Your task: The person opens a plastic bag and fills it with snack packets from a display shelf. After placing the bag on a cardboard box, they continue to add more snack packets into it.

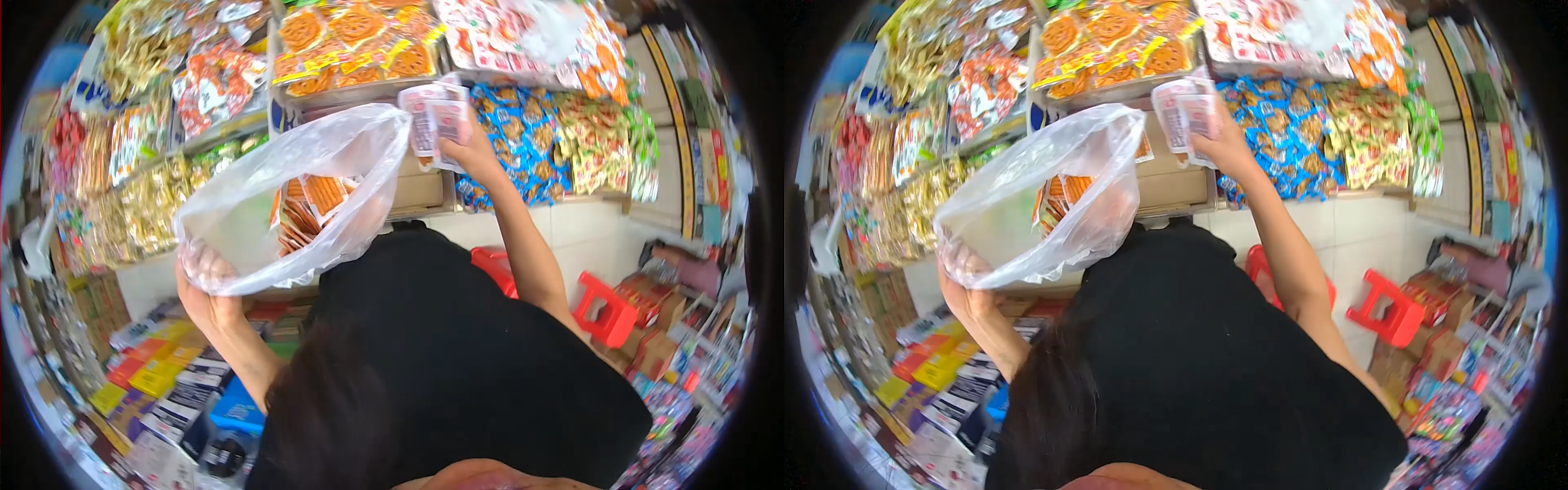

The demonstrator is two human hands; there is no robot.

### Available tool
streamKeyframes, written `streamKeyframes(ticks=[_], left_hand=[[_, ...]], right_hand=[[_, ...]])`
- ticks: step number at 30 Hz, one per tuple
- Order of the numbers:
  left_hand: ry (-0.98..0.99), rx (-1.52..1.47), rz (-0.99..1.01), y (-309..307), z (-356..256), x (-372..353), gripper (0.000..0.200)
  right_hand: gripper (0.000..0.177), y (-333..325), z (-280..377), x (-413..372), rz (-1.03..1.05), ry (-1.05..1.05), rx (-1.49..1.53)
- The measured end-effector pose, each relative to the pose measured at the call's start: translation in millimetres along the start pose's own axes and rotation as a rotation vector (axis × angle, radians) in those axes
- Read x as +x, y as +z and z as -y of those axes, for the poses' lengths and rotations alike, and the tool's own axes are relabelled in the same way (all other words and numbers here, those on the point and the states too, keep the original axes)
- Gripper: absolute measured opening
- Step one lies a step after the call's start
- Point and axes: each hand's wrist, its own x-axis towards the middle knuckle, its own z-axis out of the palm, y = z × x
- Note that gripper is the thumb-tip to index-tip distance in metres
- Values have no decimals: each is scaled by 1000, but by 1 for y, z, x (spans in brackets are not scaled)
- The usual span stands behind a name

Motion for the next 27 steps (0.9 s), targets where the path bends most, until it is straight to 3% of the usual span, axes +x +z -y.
streamKeyframes(ticks=[4,8,11,13,15,16,17,19,21,23,26,27], left_hand=[[28,-6,-86,4,11,-2,11],[16,67,-138,10,25,0,8],[23,68,-137,17,37,1,10],[11,104,-132,19,42,3,10],[-9,120,-56,7,45,6,15],[-39,145,17,9,47,7,23],[29,169,-85,16,54,5,27],[70,220,-169,34,63,3,28],[98,273,-262,33,64,-1,29],[50,179,-30,22,57,-4,29],[32,127,-78,15,44,-6,25],[-59,76,222,-11,30,-1,23]], right_hand=[[39,-44,64,5,57,213,160],[57,-69,138,12,-49,80,308],[66,-73,178,13,48,-66,368],[44,-48,213,14,279,-366,324],[45,-19,243,16,418,-516,-71],[53,-5,232,33,621,-778,-226],[62,10,232,33,691,-728,-74],[67,34,232,33,901,-616,-266],[66,61,216,36,907,-632,-304],[65,78,201,38,905,-639,-345],[56,78,194,43,772,-714,-413],[48,61,204,50,728,-629,-252]])
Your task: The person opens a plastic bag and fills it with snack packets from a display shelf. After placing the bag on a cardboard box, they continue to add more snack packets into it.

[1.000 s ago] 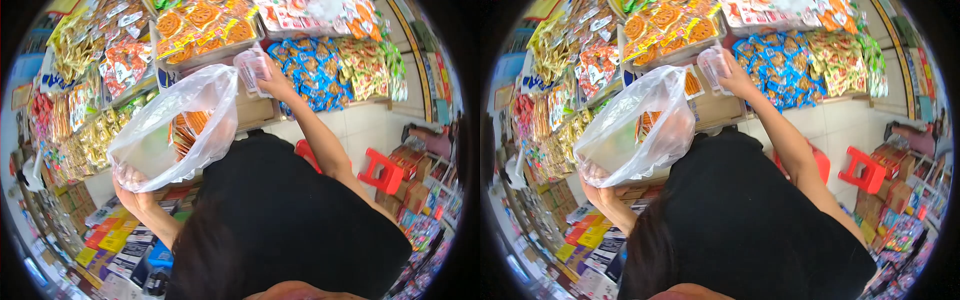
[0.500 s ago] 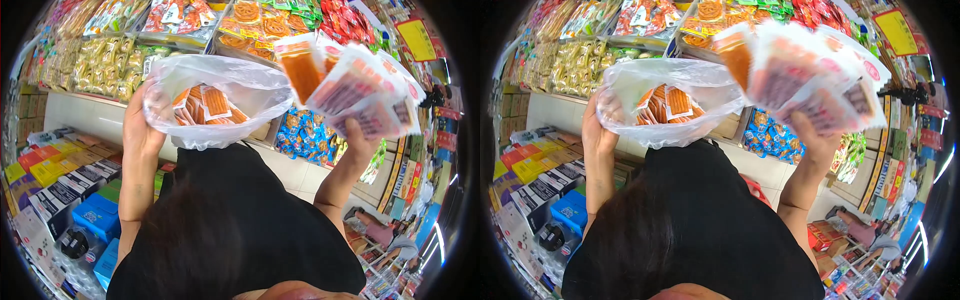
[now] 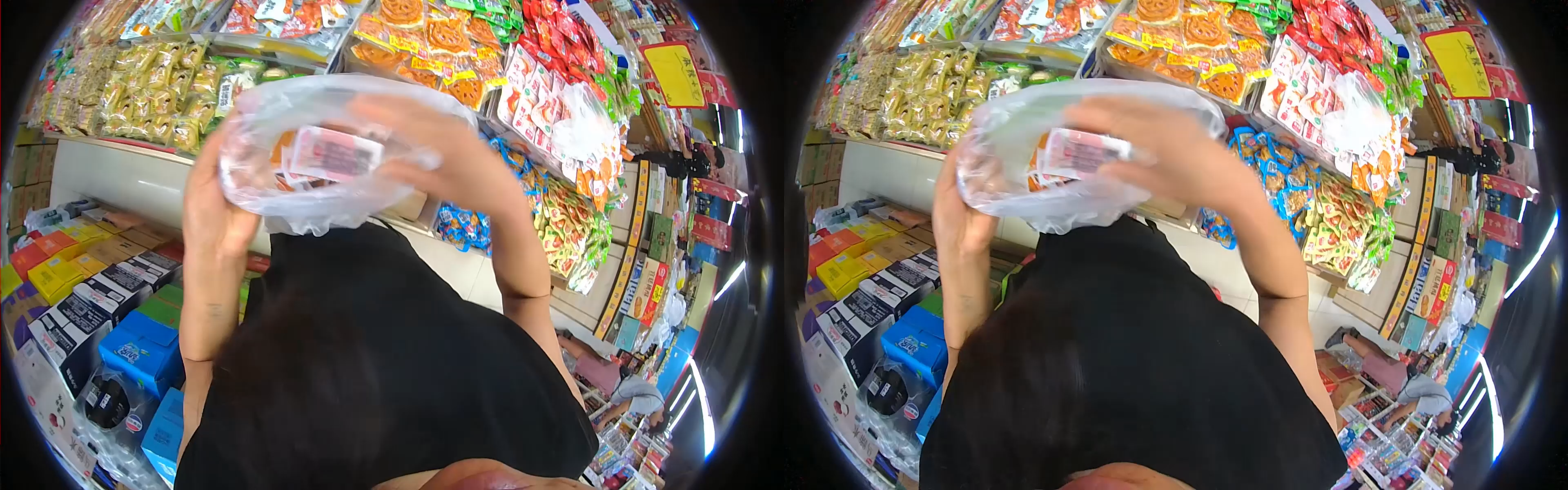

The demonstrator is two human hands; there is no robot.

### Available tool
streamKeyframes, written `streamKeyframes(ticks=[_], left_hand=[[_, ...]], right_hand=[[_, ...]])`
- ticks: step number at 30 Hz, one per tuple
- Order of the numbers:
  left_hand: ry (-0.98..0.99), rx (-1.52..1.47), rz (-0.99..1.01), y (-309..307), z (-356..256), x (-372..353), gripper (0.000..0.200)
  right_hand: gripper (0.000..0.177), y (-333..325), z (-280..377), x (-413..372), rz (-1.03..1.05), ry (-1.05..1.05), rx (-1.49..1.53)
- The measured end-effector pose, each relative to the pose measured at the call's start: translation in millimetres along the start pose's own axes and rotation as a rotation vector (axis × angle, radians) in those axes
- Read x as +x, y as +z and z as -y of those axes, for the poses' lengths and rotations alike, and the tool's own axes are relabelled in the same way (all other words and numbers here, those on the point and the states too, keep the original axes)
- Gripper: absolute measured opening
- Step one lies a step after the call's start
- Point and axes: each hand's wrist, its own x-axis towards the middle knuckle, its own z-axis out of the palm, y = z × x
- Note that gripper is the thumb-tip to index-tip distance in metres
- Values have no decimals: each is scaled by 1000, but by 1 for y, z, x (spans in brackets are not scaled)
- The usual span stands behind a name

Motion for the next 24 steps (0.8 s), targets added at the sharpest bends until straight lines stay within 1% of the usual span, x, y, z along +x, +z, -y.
streamKeyframes(ticks=[1,3,4,5,6,7,9,10,11,13,14,15,16,17,18,19,20,21,22,23,24], left_hand=[[-14,-11,-11,-2,-6,-4,23],[124,37,-257,1,-15,-8,23],[104,32,-259,-8,-22,-10,23],[115,-36,-224,-19,-32,-12,22],[121,-100,-188,-24,-36,-10,22],[93,-94,-183,-10,-32,-4,22],[308,-73,-680,30,-23,5,21],[98,-220,-231,-10,-43,-7,24],[68,-203,-226,-19,-47,-10,24],[84,-259,-159,-22,-54,-10,29],[46,-235,-155,-24,-56,-12,29],[91,-233,-205,-25,-60,-14,30],[135,-227,-254,-26,-64,-16,31],[89,-195,-251,-27,-67,-18,31],[114,-167,-243,-29,-72,-21,32],[145,-142,-233,-33,-76,-23,32],[118,-117,-233,-41,-83,-25,32],[37,-67,-136,-50,-92,-28,35],[-40,-21,-40,-52,-96,-29,37],[-53,-2,-44,-55,-100,-31,37],[-45,-86,-65,-54,-100,-31,37]], right_hand=[[40,-18,1,-6,-93,40,153],[25,-45,-4,-29,-440,367,278],[24,-48,-22,-37,-559,410,282],[23,-45,-51,-45,-684,451,283],[25,-32,-83,-59,-521,640,159],[28,-15,-115,-78,-356,824,41],[41,40,-156,-105,-121,745,4],[52,76,-181,-119,-105,831,-56],[63,103,-195,-126,-89,919,-111],[85,122,-174,-116,-179,1113,-168],[92,140,-180,-116,-247,1200,-129],[88,151,-181,-113,-286,1241,-147],[84,163,-178,-107,-313,1248,-260],[81,172,-176,-105,-336,1256,-373],[74,177,-182,-108,-387,1173,-511],[74,180,-188,-111,-413,1206,-489],[69,182,-195,-115,-492,1084,-413],[64,185,-201,-118,-565,954,-339],[54,183,-202,-118,-693,865,-386],[54,182,-202,-116,-707,877,-370],[50,177,-201,-111,-721,993,-156]])
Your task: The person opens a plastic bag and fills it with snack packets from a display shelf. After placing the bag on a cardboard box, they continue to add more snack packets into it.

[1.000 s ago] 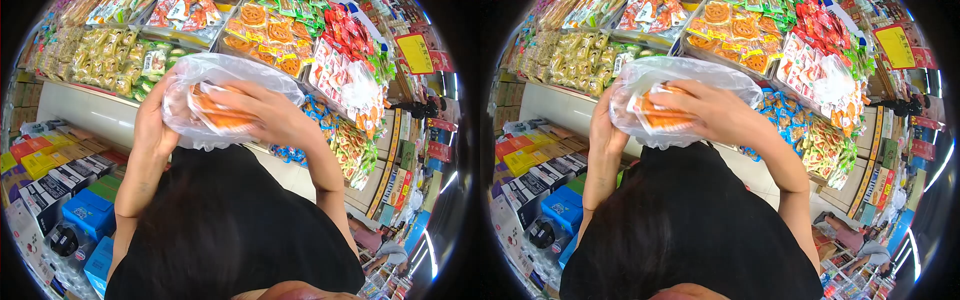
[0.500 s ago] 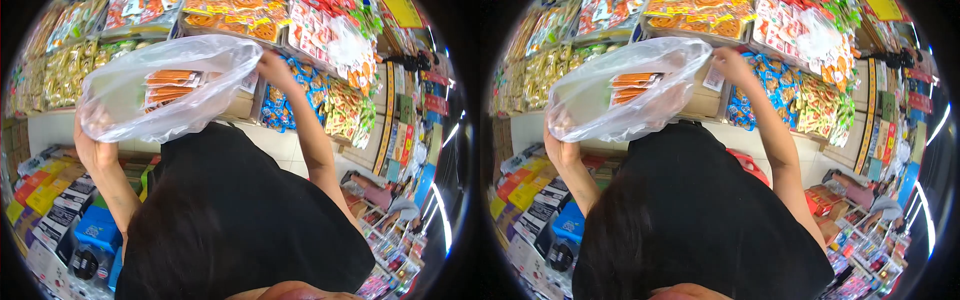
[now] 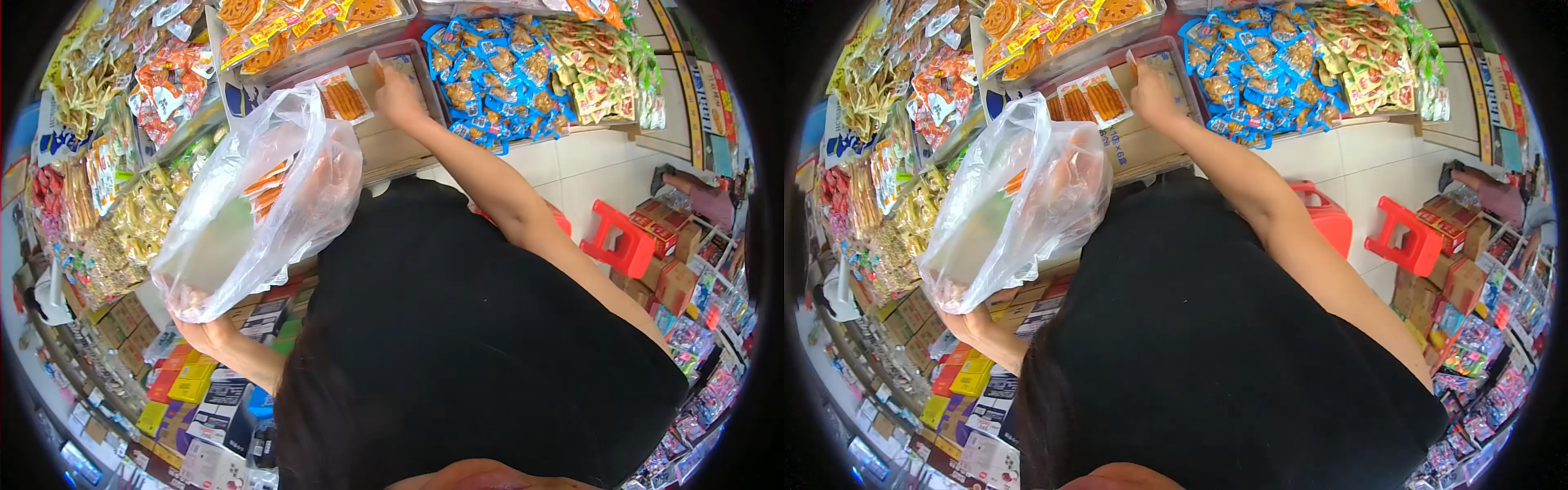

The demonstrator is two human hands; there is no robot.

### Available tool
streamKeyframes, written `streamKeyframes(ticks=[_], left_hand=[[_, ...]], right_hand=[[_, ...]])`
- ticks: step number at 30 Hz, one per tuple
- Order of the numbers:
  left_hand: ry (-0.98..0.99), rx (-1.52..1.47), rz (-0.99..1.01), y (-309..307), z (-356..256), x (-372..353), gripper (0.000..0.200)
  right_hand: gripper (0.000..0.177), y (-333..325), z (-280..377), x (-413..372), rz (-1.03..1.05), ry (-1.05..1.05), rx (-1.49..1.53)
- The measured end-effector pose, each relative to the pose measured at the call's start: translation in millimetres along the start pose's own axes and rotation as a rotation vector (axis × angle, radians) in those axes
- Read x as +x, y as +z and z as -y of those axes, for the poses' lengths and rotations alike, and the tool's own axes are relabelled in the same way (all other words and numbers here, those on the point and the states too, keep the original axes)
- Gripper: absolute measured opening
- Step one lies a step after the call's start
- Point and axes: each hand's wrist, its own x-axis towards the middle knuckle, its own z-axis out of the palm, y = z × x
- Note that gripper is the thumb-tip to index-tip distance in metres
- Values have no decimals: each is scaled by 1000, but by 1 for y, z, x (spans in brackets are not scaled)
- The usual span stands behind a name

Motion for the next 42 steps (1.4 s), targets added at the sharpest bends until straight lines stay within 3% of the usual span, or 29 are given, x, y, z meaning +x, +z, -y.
streamKeyframes(ticks=[1,3,5,6,7,9,10,12,13,15,16,18,22,25,26,27,28,29,31,35,37,38,40,42], left_hand=[[8,-85,-19,2,0,0,38],[-39,-45,-40,2,-5,-1,38],[30,6,-83,-6,-13,-4,39],[145,171,-192,4,0,-1,39],[141,181,-190,8,4,1,39],[276,226,-422,14,9,4,33],[300,236,-486,19,11,6,32],[261,174,-440,13,3,4,32],[224,109,-396,9,-1,3,32],[232,115,-396,6,-2,1,32],[239,119,-399,7,0,0,32],[187,109,-358,11,7,2,33],[184,160,-376,16,12,4,32],[210,222,-380,18,17,7,33],[207,223,-380,22,24,12,33],[398,305,-605,40,47,25,33],[591,385,-827,50,59,32,33],[587,387,-823,40,47,27,33],[243,166,-397,17,18,11,33],[159,11,-357,19,17,10,30],[428,126,-642,31,33,18,30],[427,126,-640,32,33,18,30],[369,51,-579,32,32,17,30],[297,23,-497,22,22,13,30]], right_hand=[[45,0,5,3,85,166,134],[40,9,16,2,6,182,287],[37,24,22,1,303,356,499],[37,31,26,3,242,333,294],[37,35,30,3,238,336,303],[41,40,38,-1,-167,-33,-156],[41,42,41,1,-170,-28,-153],[43,45,45,5,26,236,1],[43,44,44,9,23,236,3],[43,42,37,19,309,359,229],[43,43,34,24,309,359,234],[43,44,31,30,485,601,351],[44,46,34,27,396,553,301],[44,39,40,24,548,614,328],[47,38,55,19,476,514,169],[50,37,70,13,401,413,13],[58,40,77,9,363,457,62],[58,44,81,9,358,459,64],[66,50,83,9,238,583,134],[76,56,67,18,151,731,382],[72,61,60,24,289,735,422],[72,62,56,27,287,734,422],[67,64,48,30,471,781,787],[69,62,45,31,468,713,629]])
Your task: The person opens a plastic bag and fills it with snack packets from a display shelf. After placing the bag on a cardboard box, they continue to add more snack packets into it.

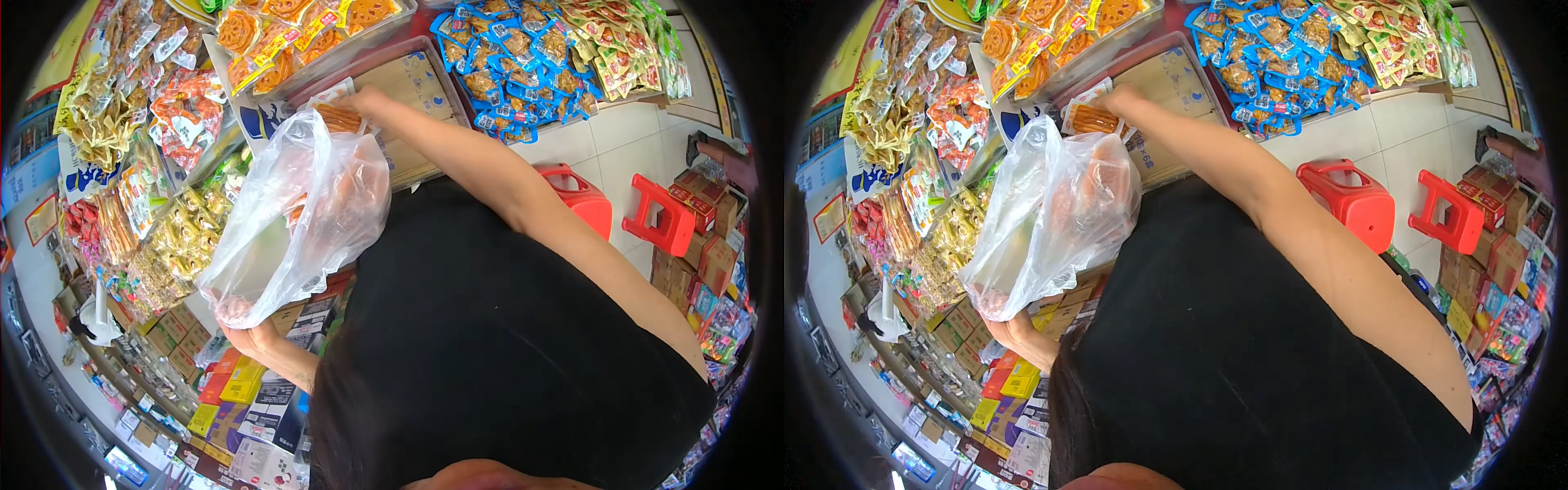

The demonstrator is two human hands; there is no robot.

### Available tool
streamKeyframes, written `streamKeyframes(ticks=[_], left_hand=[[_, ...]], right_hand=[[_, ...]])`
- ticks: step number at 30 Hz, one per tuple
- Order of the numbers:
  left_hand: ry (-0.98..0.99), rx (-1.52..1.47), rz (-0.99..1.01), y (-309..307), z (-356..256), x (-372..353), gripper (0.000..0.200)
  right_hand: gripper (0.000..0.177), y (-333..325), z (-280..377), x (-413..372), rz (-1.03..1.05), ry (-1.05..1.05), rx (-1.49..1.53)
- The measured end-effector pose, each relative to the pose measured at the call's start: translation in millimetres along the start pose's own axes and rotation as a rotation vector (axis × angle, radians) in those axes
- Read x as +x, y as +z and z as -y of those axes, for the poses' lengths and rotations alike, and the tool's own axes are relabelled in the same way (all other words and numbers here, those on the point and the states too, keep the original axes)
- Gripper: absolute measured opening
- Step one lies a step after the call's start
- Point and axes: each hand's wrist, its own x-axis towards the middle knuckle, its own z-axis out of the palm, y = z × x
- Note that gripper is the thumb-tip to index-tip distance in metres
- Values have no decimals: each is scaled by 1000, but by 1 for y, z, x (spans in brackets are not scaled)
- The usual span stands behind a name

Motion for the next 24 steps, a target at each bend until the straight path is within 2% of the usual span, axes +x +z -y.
streamKeyframes(ticks=[1,5,8,10,11,13,14,17,18,19,21,22,24], left_hand=[[-76,-21,78,-5,-4,2,31],[-115,-48,102,-12,-11,5,31],[-121,-34,105,-11,-10,4,31],[-59,-38,15,-6,-5,1,30],[-55,-40,13,-5,-3,0,30],[-70,-1,37,-3,0,1,30],[-71,-2,40,-3,2,1,30],[-106,-33,91,-2,4,1,31],[-128,-35,127,-5,2,2,32],[-149,-37,162,-6,2,2,33],[-186,-34,190,-5,5,3,33],[-227,-28,218,-3,7,3,33],[-205,-32,196,3,15,0,33]], right_hand=[[71,-2,3,-2,-44,-40,-159],[74,10,11,-14,-146,-149,-237],[83,15,3,-6,-83,-119,-130],[91,7,15,-22,110,-53,-199],[91,11,13,-20,114,-52,-202],[90,21,6,-10,157,-231,-251],[89,28,1,-7,98,-378,-219],[88,45,-35,46,92,-489,-295],[85,49,-52,68,165,-535,-167],[85,50,-53,71,168,-538,-169],[81,50,-56,77,227,-376,-91],[74,55,-64,87,118,-495,-182],[71,51,-71,100,199,-423,-93]])
